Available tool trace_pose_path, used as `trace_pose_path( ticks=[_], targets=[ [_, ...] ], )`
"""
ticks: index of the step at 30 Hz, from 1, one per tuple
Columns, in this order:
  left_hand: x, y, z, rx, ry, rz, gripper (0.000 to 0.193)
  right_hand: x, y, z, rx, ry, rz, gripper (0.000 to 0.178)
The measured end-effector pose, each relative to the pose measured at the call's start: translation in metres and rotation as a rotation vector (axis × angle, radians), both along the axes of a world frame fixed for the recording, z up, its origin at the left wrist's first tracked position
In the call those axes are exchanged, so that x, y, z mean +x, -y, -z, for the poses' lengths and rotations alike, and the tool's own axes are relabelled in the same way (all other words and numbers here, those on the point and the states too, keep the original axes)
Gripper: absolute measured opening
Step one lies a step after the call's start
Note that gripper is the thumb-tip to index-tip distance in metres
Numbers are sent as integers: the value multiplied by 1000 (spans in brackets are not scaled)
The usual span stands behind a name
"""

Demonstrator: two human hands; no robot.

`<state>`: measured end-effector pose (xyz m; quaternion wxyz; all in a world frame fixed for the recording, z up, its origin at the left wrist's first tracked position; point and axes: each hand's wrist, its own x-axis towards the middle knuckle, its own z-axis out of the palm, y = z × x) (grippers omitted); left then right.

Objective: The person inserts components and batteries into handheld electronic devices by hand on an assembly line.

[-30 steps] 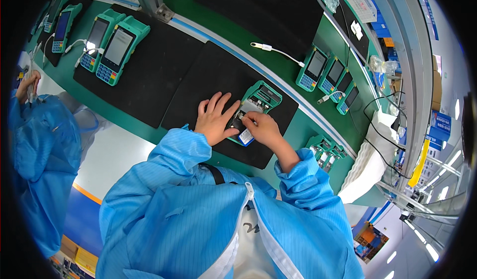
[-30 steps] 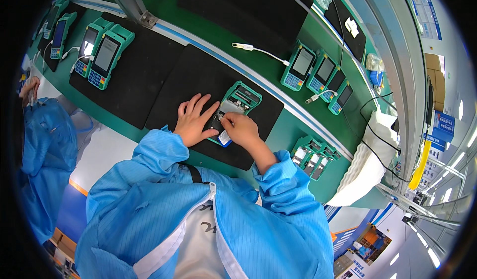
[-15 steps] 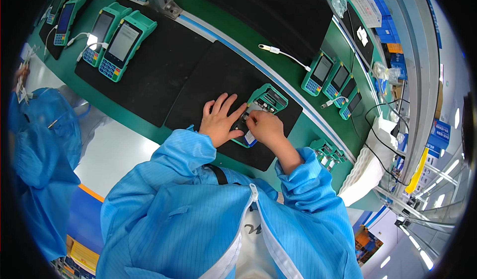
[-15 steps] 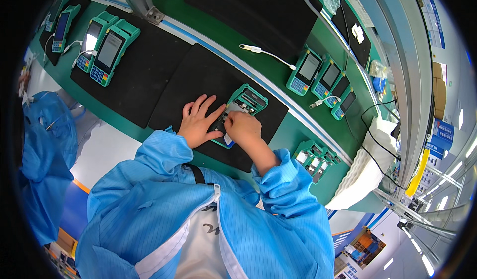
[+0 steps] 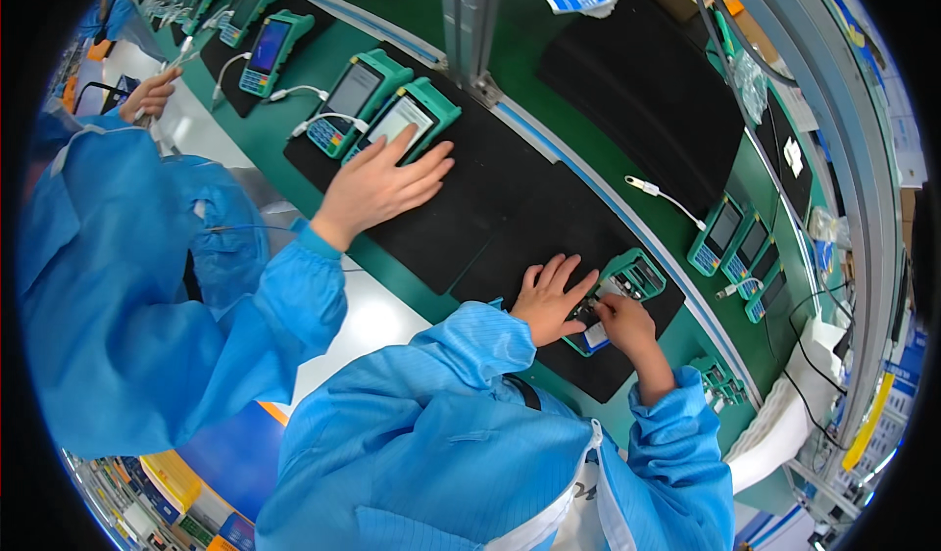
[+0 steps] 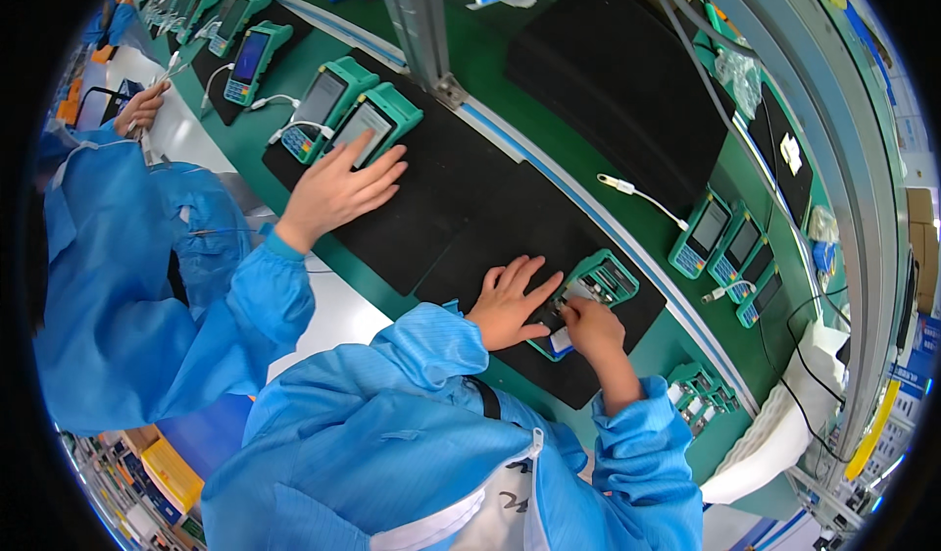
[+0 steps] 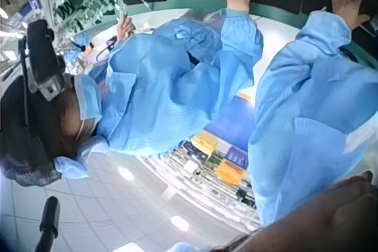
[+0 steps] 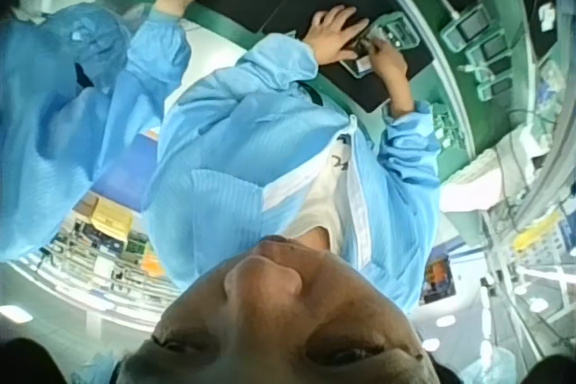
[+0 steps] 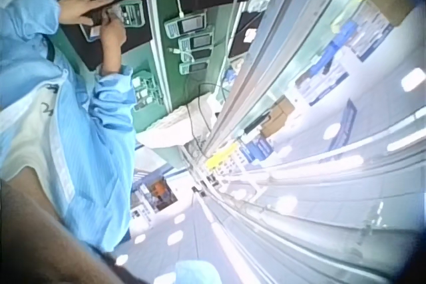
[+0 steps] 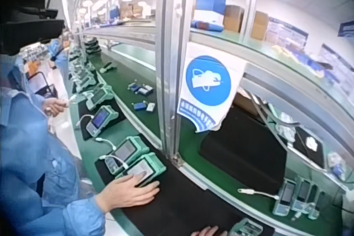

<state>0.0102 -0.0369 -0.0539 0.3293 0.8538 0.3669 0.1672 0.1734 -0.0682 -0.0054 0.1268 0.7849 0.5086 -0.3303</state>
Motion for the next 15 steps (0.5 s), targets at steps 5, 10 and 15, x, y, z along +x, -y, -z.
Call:
trace_pose_path(
  ticks=[5,10,15],
  targets=[
    [-55,-58,-55,74,229,-260,46,-13,13,-2,92,52,107,23],
    [-129,-63,-27,25,154,-279,24,-35,23,4,444,161,79,36],
    [-153,-53,-7,-8,152,-393,26,-47,11,17,479,257,138,45]
  ],
)
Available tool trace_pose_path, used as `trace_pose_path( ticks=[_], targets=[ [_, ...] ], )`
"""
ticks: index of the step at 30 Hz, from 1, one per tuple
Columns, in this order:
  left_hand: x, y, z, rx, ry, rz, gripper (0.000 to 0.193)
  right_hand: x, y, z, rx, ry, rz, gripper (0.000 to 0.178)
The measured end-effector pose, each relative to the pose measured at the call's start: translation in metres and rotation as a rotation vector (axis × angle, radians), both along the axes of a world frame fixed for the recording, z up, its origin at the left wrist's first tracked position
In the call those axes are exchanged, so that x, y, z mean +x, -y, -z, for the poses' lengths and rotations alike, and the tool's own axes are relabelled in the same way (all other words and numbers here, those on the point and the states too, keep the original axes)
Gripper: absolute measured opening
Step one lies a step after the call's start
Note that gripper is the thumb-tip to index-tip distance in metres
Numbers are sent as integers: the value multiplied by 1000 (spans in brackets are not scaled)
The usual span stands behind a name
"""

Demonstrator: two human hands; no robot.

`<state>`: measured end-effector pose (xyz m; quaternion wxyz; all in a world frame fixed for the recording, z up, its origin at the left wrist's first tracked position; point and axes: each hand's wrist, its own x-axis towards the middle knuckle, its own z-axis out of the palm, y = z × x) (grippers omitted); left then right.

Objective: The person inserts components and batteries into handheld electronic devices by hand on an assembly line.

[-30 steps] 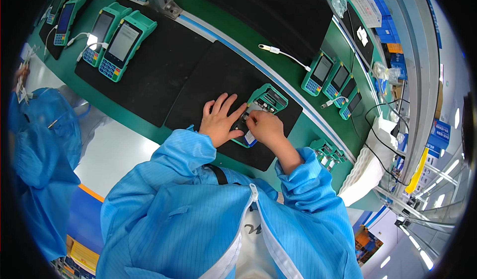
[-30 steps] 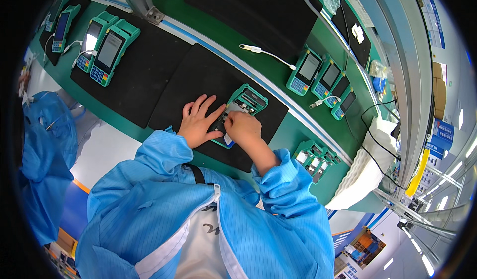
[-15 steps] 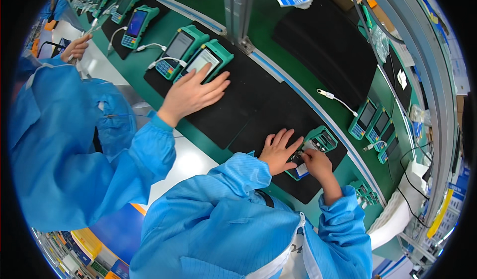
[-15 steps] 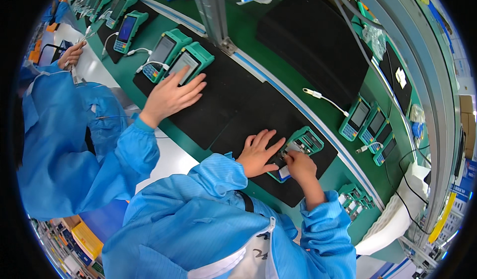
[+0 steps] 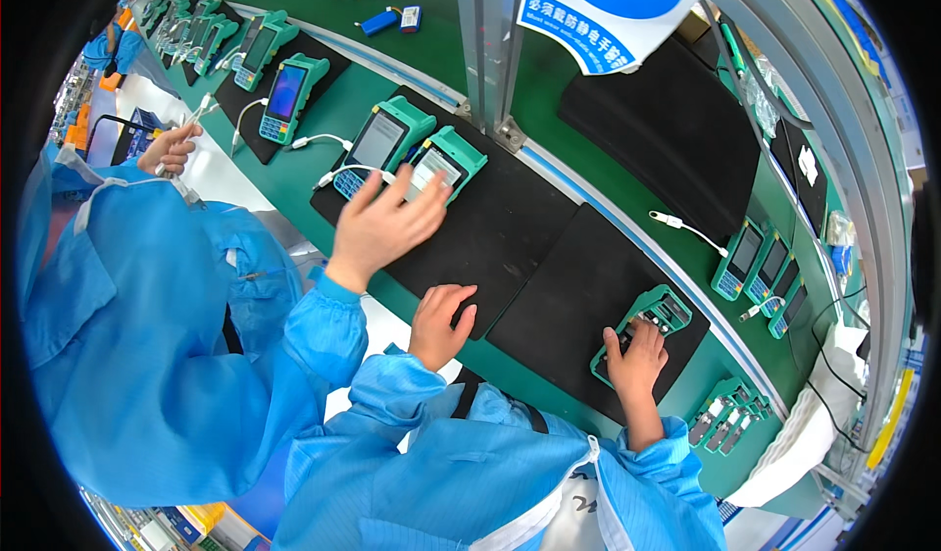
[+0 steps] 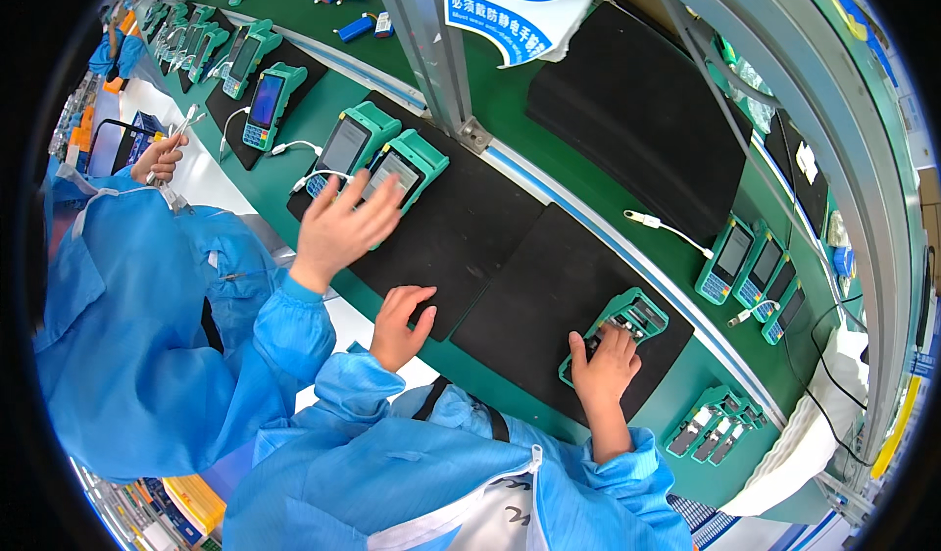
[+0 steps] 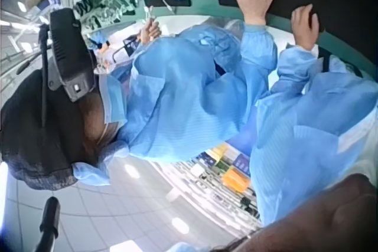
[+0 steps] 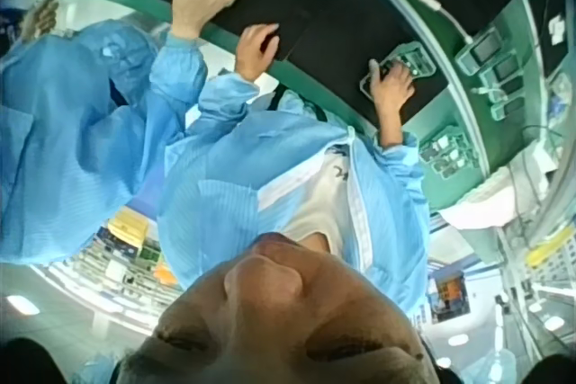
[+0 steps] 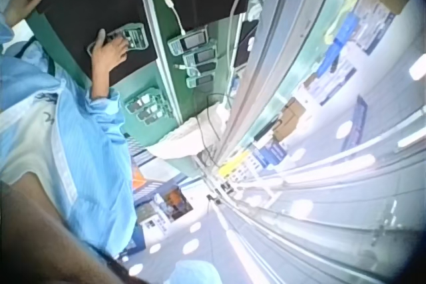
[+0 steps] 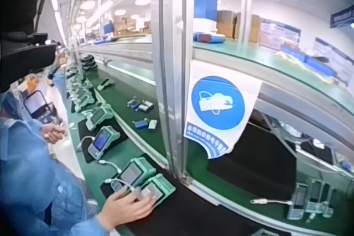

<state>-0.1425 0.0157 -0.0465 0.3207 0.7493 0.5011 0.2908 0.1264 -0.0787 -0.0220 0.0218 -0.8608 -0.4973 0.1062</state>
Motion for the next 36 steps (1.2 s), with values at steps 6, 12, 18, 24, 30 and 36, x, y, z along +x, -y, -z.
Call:
trace_pose_path(
  ticks=[6,12,18,24,30,36],
  targets=[
    [-21,-28,2,239,-137,-236,48,-3,-8,11,-22,104,83,48],
    [-34,-74,10,212,-383,-329,83,-1,-3,22,13,100,44,42],
    [-33,-94,19,228,-437,-381,90,0,-3,19,38,79,54,40],
    [-12,-84,3,220,-298,-422,96,2,-3,24,81,96,32,39],
    [16,-76,5,144,-237,-375,95,0,-3,24,95,95,27,39],
    [-3,-93,-26,206,-242,-365,86,1,-4,24,66,73,41,38]
  ],
)
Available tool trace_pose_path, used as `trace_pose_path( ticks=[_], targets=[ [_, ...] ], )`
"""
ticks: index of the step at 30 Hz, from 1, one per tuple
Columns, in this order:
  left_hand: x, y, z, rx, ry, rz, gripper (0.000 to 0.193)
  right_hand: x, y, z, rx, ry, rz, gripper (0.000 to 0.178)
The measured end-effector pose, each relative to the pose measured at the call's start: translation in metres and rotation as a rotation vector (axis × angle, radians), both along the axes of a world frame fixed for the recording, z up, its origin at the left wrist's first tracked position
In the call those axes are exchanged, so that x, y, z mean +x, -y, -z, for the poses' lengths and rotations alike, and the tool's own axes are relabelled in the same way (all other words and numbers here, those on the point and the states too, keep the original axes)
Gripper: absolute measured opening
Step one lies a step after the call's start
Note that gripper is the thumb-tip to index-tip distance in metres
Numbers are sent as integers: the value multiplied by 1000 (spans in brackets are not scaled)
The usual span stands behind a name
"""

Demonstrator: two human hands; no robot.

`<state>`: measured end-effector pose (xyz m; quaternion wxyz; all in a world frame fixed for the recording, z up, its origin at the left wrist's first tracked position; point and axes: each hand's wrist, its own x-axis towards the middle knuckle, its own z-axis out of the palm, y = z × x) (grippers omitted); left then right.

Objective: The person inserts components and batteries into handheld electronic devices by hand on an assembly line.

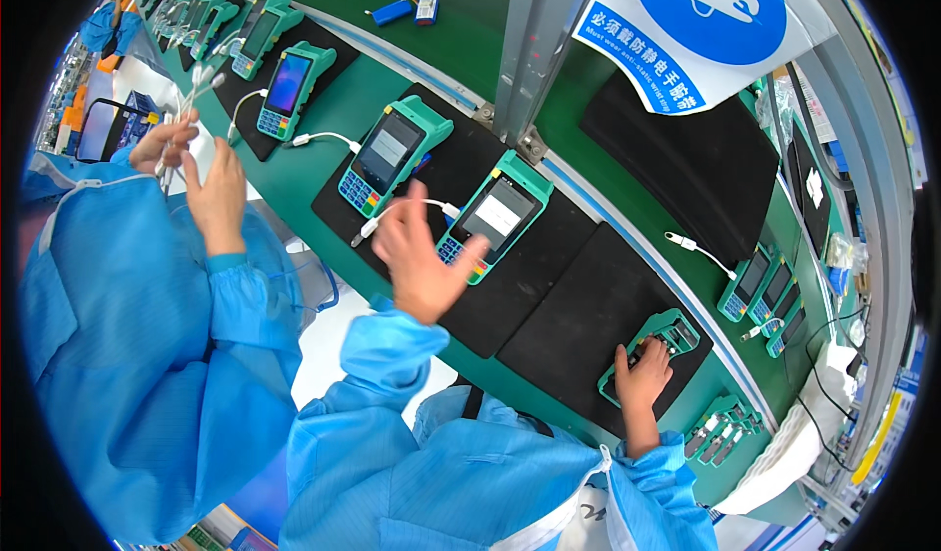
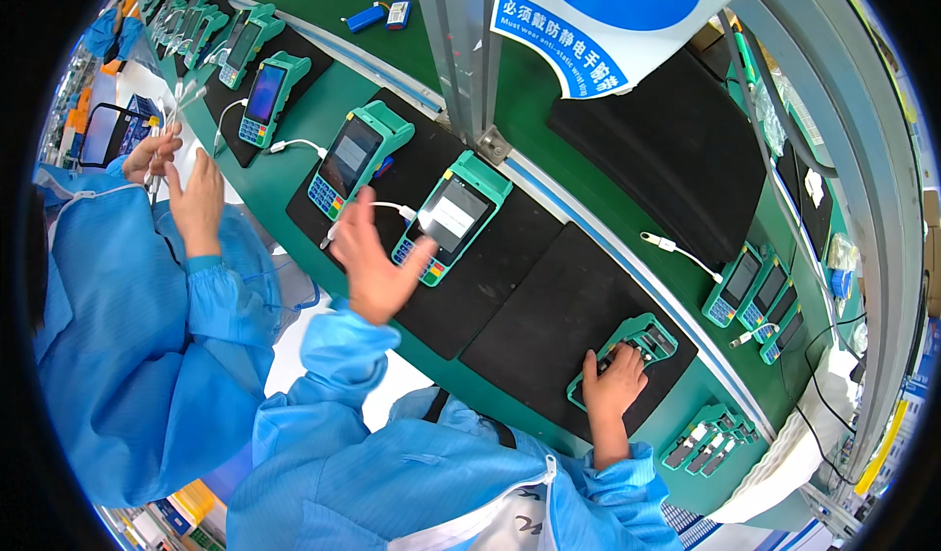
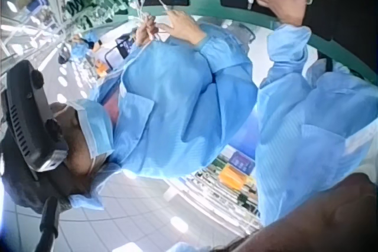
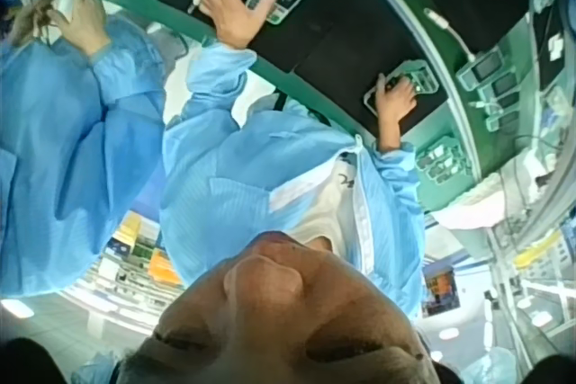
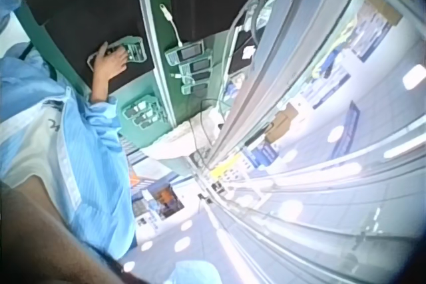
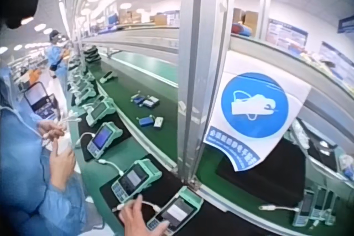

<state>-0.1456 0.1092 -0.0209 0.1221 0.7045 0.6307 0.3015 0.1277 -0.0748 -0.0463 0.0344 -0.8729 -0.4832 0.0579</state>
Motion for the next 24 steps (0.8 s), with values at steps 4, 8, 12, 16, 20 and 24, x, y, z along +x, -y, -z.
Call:
trace_pose_path(
  ticks=[4,8,12,16,20,24],
  targets=[
    [-54,-57,13,-59,-151,-235,85,-1,2,0,2,37,-7,38],
    [-89,-78,36,-205,-196,-134,95,0,2,2,6,22,-16,38],
    [-82,-81,31,-174,-124,-77,100,-1,6,1,48,71,-20,36],
    [-75,-80,29,-219,-173,-151,106,-3,-2,-5,-19,56,7,28],
    [-95,-82,27,-261,-170,-111,98,-6,-10,-5,-14,93,5,26],
    [-83,-70,8,-8,38,-80,74,0,-4,-5,38,-19,70,20]
  ],
)
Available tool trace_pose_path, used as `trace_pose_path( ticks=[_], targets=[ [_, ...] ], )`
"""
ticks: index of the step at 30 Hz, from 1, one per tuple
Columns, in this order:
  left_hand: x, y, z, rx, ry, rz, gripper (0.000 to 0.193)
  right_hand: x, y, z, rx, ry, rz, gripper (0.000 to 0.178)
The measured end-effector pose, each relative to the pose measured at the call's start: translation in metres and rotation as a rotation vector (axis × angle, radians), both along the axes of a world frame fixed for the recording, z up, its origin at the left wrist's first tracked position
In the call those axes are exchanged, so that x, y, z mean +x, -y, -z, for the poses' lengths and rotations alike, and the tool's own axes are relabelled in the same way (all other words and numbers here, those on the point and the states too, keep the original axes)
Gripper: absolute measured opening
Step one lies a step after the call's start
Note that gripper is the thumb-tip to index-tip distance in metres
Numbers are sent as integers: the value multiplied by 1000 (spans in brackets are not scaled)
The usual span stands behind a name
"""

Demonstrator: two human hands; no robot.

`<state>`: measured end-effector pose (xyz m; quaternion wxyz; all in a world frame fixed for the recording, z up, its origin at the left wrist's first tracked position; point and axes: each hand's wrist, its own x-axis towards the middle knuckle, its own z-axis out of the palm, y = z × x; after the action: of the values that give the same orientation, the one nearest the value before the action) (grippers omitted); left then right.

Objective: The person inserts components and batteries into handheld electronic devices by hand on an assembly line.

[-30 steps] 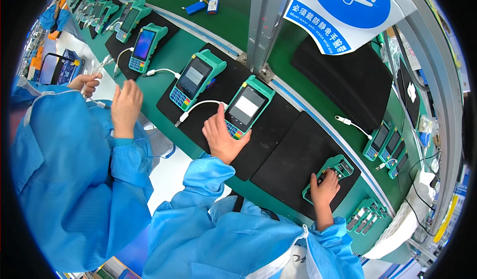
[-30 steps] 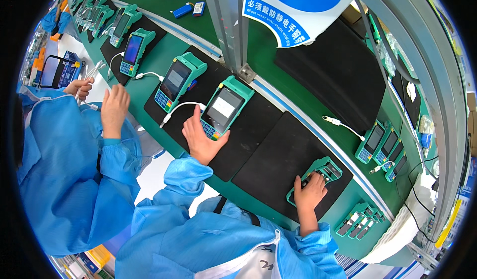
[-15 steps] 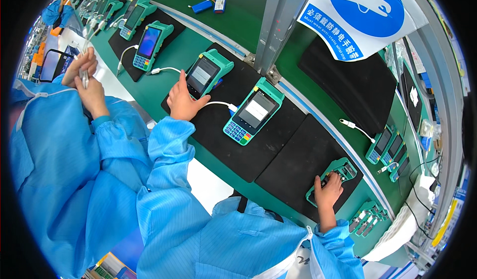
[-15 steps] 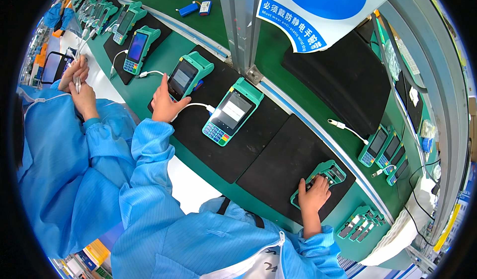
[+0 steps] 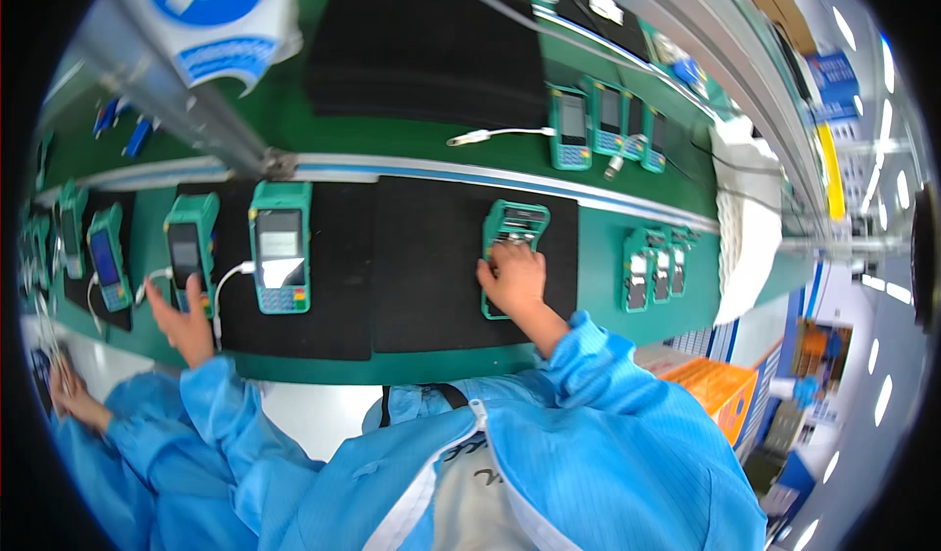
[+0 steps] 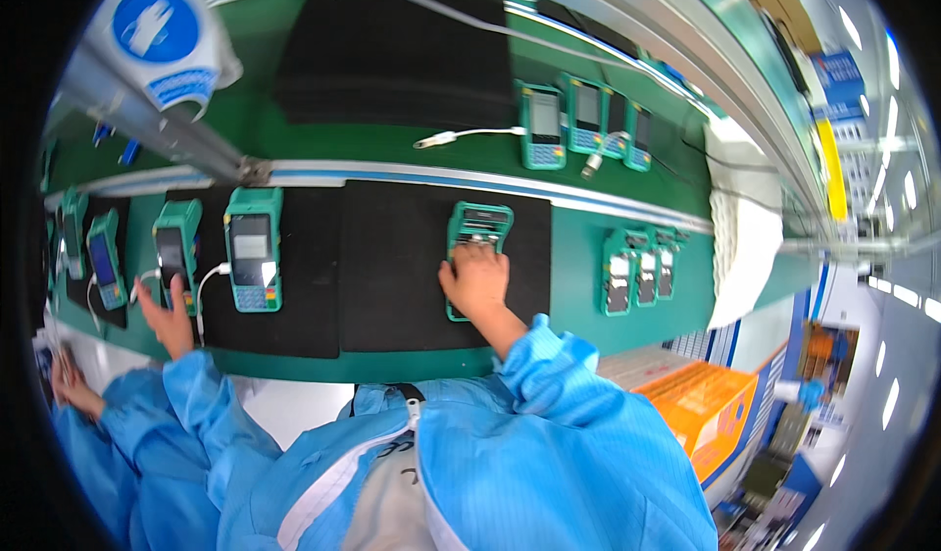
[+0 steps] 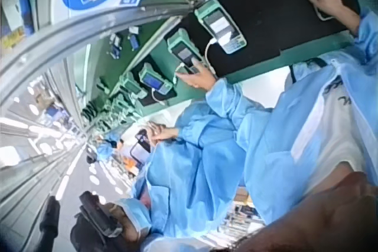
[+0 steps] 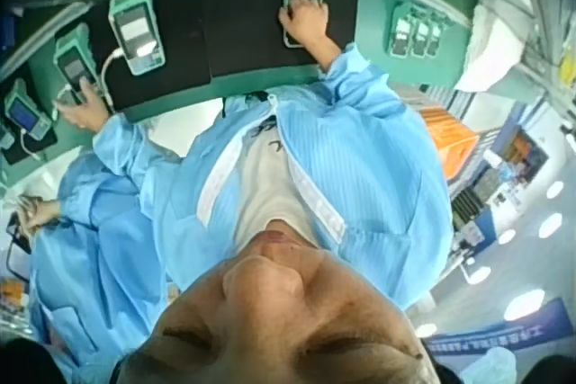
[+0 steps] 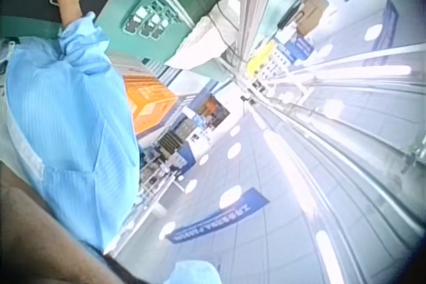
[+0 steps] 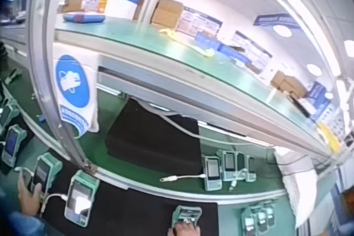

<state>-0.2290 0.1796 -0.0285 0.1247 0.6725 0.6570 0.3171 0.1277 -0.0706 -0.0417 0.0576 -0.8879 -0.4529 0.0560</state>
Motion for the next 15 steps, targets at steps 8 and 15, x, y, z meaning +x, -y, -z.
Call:
trace_pose_path(
  ticks=[8,15],
  targets=[
    [99,103,-43,23,261,358,52,12,58,-18,698,-1128,232,10],
    [218,278,-69,-1090,914,1165,82,-11,136,-72,950,-1171,168,14]
  ],
)
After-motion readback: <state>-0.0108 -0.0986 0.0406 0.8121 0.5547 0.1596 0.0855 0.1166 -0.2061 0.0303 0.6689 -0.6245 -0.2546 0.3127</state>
